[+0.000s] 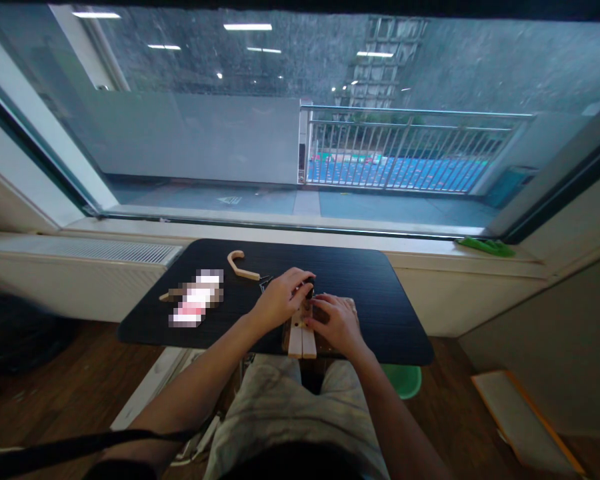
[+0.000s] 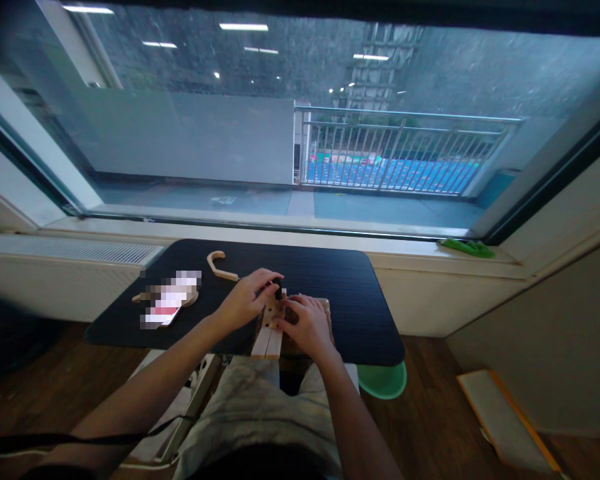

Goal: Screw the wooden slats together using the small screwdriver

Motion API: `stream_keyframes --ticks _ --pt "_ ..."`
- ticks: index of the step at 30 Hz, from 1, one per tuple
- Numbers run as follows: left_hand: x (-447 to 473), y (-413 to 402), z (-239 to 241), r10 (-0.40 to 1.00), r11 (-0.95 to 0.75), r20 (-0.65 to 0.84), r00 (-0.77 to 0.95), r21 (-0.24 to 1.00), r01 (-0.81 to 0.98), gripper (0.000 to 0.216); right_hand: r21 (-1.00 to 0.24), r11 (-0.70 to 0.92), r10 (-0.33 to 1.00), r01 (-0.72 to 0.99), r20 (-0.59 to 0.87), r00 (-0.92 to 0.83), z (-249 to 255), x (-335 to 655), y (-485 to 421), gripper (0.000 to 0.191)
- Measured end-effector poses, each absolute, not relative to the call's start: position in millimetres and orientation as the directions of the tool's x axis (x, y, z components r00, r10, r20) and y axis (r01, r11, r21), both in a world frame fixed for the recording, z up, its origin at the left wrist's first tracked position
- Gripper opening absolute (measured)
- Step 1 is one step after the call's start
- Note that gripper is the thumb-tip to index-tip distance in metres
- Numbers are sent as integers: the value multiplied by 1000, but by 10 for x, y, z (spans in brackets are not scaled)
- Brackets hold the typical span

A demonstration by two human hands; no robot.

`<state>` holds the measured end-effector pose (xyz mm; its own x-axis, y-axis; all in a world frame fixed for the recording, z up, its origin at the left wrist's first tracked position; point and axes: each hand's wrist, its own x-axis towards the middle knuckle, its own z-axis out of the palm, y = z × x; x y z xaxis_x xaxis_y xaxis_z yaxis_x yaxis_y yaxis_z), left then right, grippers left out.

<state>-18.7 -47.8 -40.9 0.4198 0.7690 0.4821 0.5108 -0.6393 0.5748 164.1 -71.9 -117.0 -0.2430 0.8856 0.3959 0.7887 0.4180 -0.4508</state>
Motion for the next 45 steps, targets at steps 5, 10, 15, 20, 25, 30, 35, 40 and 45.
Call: stream_keyframes --ticks 5,10,15,20,25,30,35,40,45 --pt "-193 -480 -398 765 -642 474 435 514 569 27 -462 414 889 784 391 -239 -1185 1645 -715 33" --pt "-195 -479 -393 761 -646 481 435 512 565 27 -462 424 883 779 402 -242 -1174 1644 -718 33" --pt "-189 -492 -373 765 -643 462 448 520 562 30 -458 413 890 787 387 -242 -1151 1641 -726 32" --pt "-183 -496 -377 764 -644 471 440 526 556 30 -461 402 896 791 374 -238 -1166 1642 -719 33" --pt "-182 -509 -384 769 -639 475 429 530 558 33 -453 402 895 795 377 -238 -1174 1645 -716 33" --pt "-181 -526 -390 756 -652 492 432 505 566 29 -453 408 893 792 378 -244 -1163 1645 -720 34" --pt "-176 -511 -410 770 -634 486 413 515 577 28 -449 413 889 792 389 -243 -1164 1643 -717 32" --pt "-172 -507 -414 802 -593 473 366 557 581 28 -448 406 894 796 376 -245 -1159 1644 -716 32" --pt "-174 -518 -398 820 -569 456 347 582 580 20 -446 411 891 795 382 -246 -1159 1644 -717 32"
